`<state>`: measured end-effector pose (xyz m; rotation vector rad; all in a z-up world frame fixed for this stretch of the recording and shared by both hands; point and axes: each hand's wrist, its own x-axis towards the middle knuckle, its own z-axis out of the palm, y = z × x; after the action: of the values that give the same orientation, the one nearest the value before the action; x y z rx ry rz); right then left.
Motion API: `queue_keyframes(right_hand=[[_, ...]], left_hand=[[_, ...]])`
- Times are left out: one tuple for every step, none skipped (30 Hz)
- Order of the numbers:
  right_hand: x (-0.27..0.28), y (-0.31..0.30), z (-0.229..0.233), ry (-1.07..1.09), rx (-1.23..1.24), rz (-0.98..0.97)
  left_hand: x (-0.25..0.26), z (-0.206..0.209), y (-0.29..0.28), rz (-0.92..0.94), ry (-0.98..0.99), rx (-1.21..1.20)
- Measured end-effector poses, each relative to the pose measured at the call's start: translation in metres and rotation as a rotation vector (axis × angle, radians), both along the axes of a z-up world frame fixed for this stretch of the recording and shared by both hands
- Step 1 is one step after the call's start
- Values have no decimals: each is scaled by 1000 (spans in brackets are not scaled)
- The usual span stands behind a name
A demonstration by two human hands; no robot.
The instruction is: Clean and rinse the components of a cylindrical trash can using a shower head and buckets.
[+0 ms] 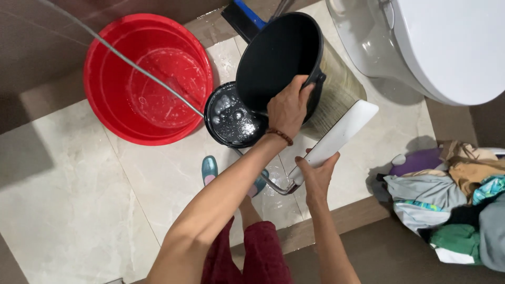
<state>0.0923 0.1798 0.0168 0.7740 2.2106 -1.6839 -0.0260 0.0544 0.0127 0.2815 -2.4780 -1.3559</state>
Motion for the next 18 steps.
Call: queue_keyframes(right_hand=[[-1, -5, 4, 10, -3, 16], [-1, -11, 9, 19, 2, 25], [0, -17, 14, 24, 5, 39], [1, -25, 20, 31, 1, 60], [2, -33, 25, 11, 8, 109], [3, -41, 31, -8, 16, 157], [5, -49, 31, 1, 14, 179], [7, -58, 31, 32, 3, 240], [11, -67, 31, 62, -12, 305], [14, -77, 31, 70, -18, 331], [17, -87, 30, 98, -53, 396], [19, -99, 30, 125, -88, 461], [21, -110, 30, 131, -99, 486], [22, -122, 30, 152, -111, 566], [25, -135, 30, 171, -123, 643], [29, -150, 30, 175, -134, 665], [32, -165, 31, 212, -163, 726], [36, -181, 31, 250, -192, 787]], left_hand=[[7, 12, -9, 16, 10, -3], [14, 25, -19, 37, 35, -23], [23, 37, -29, 63, 56, -46], [32, 47, -39, 84, 63, -50], [40, 57, -48, 101, 74, -59], [48, 66, -58, 117, 84, -67], [55, 72, -69, 139, 92, -70], [63, 78, -80, 166, 82, -82], [72, 84, -91, 196, 70, -97], [82, 84, -105, 222, 76, -104], [91, 84, -119, 253, 49, -69], [101, 85, -134, 284, 23, -33], [113, 89, -150, 309, 28, -43], [126, 92, -165, 388, -18, -45], [138, 96, -181, 465, -66, -44], [152, 96, -199, 488, -63, -52], [165, 96, -217, 564, -51, -72], [180, 96, -235, 639, -39, -91]])
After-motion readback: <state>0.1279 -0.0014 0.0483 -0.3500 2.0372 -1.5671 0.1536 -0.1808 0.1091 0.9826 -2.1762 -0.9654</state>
